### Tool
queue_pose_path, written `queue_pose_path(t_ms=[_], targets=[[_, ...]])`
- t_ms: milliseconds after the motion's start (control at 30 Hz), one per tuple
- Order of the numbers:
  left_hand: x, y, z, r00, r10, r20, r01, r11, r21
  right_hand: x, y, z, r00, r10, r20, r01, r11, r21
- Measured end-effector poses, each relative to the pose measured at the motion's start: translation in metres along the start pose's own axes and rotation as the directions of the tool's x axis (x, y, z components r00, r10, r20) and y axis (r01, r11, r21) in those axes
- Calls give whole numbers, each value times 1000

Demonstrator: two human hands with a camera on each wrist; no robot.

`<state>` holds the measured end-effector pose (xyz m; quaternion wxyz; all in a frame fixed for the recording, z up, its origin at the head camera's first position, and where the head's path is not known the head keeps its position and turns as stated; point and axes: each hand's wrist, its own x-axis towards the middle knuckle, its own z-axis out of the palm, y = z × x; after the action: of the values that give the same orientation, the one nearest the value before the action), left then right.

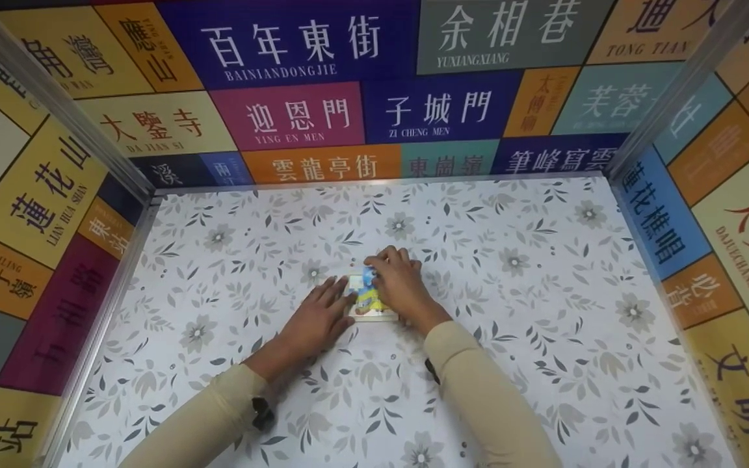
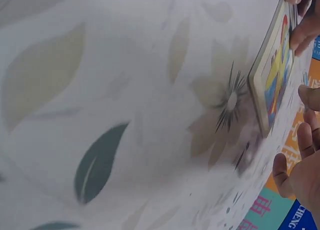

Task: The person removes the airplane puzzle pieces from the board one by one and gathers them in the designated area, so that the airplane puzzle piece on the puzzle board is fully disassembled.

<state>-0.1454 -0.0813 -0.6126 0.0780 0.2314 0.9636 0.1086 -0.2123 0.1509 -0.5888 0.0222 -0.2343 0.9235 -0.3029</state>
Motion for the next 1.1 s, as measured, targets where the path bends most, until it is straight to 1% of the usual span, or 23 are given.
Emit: queue_pose_path(t_ms=[200,500,700,900,1100], targets=[[0,-1,-1,1000,-10,3,10,1000,-10,-11,15,-11,1000,20,-5,-20,1000,1],[0,-4,4,1000,-5,-6,5,1000,-17,-28,41,-23,999,45,-31,-46,998,-31],[-2,-4,3,1000,2,1,-2,998,-64,-41,55,-30,998,64,-27,-65,997,-29],[-1,-3,2,1000,6,1,-6,997,-72,-47,63,-34,994,104,-17,-105,994,-32],[-2,-2,0,1000,9,-5,-9,998,-55,-47,64,-35,993,117,-16,-118,993,-25]])
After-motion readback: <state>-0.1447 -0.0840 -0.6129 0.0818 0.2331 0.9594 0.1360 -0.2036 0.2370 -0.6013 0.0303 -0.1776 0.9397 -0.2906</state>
